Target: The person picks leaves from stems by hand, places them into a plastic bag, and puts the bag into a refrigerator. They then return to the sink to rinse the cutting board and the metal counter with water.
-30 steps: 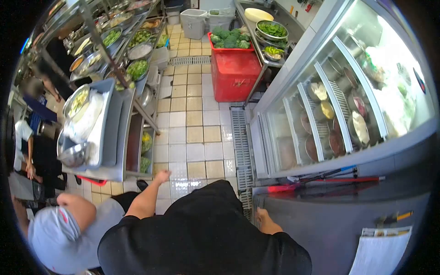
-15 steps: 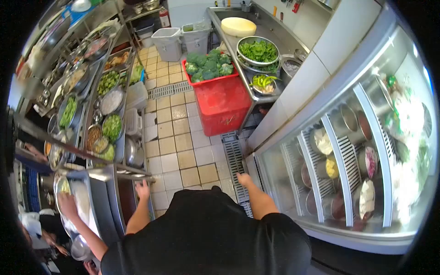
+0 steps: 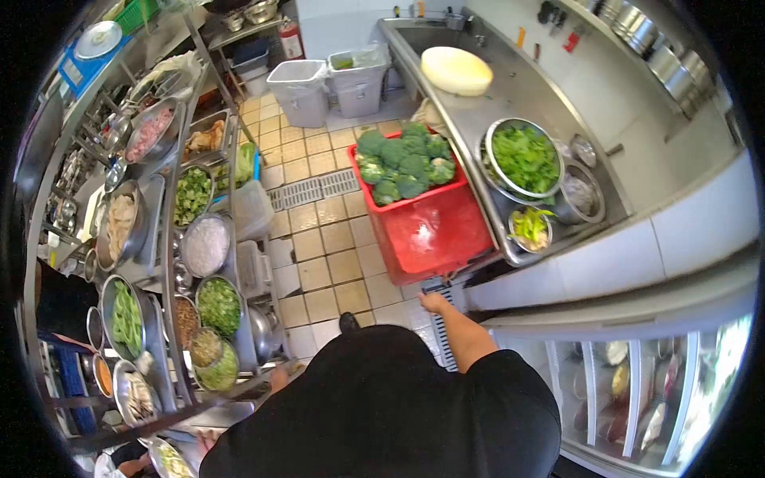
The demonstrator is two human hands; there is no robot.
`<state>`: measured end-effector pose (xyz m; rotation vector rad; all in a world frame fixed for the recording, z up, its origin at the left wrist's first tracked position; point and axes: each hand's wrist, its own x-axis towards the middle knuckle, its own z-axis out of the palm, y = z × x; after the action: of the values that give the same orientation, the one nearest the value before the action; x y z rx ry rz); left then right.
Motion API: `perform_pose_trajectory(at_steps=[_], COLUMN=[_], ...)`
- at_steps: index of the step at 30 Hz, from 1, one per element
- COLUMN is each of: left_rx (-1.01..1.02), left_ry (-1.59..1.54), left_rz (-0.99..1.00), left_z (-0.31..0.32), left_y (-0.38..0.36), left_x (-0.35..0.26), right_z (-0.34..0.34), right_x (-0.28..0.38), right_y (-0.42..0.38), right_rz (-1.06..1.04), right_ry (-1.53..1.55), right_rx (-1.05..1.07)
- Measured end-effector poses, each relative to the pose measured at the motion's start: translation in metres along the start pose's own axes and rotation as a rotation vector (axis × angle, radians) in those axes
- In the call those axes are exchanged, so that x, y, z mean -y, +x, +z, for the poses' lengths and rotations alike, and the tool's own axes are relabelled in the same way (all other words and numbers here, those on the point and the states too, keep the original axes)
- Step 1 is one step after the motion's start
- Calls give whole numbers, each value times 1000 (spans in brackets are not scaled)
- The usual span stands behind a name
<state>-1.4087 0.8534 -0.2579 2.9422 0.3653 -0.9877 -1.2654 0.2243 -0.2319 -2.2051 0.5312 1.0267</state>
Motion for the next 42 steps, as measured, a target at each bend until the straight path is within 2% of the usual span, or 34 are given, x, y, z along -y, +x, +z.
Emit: perform_pose_trajectory(at_steps=[2, 3, 4, 5, 6, 9, 11, 12, 14, 15, 17, 18, 19, 20, 21, 22, 23, 24, 26, 28, 31, 33, 35, 37, 38, 39, 40, 42], left_rx=[-71, -143, -352, -397, -285, -479, -541, -547, -575, -486, -414, -328, -290, -134, -96, 25, 100, 161, 242, 251, 227, 164, 14, -137, 137, 263, 279, 264], left_ry=[-189, -475, -483, -592, -824, -791, -835, -821, -799, -695, -528, -525, -602, -649, -743, -796, -915, -917, -700, -419, -89, 106, 263, 281, -147, -601, -732, -720], left_rz=[61, 49, 100, -17, -2, 49, 106, 130, 182, 149, 227, 180, 16, -136, -213, -375, -425, -395, -178, 88, 427, 650, 870, 962, 677, 342, 299, 333], left_z=[-47, -67, -93, -153, -175, -325, -382, -388, -406, -415, -394, -403, -412, -400, -386, -372, -381, -384, -390, -404, -450, -502, -561, -617, -665, -729, -753, -806], left_y=[97, 144, 192, 210, 267, 302, 333, 357, 398, 405, 444, 441, 437, 461, 473, 484, 475, 477, 493, 529, 622, 700, 784, 861, 866, 851, 876, 899], left_x=[-42, -52, -68, -90, -95, -152, -181, -184, -181, -175, -139, -134, -136, -117, -106, -95, -100, -105, -111, -119, -137, -165, -207, -254, -285, -327, -352, -410], right_z=[32, 23, 14, -3, -26, -50, -70, -82, -122, -140, -174, -192, -209, -227, -243, -257, -268, -282, -308, -332, -340, -345, -347, -351, -354, -357, -364, -387], right_x=[-54, -47, -26, 10, 60, 96, 129, 150, 198, 219, 261, 278, 296, 314, 334, 352, 365, 376, 411, 440, 458, 465, 471, 477, 480, 482, 484, 488], right_y=[80, 76, 59, 30, 5, 54, 94, 111, 145, 161, 188, 209, 232, 252, 267, 285, 309, 327, 339, 347, 361, 366, 376, 383, 385, 388, 391, 393], right_rz=[-126, -136, -154, -103, -49, -19, -34, -38, -62, -75, -45, -73, -103, -131, -143, -171, -191, -208, -267, -199, -42, 11, 101, 170, 197, 224, 247, 302], right_ry=[-14, -44, -71, 132, 338, 406, 440, 456, 536, 551, 629, 668, 709, 750, 715, 735, 753, 771, 703, 663, 678, 719, 730, 731, 775, 819, 865, 1001], right_rx=[-211, -340, -466, -498, -530, -736, -885, -956, -960, -987, -997, -981, -969, -960, -1004, -1005, -1012, -1030, -1081, -1095, -1083, -1124, -1179, -1210, -1246, -1282, -1326, -1332])
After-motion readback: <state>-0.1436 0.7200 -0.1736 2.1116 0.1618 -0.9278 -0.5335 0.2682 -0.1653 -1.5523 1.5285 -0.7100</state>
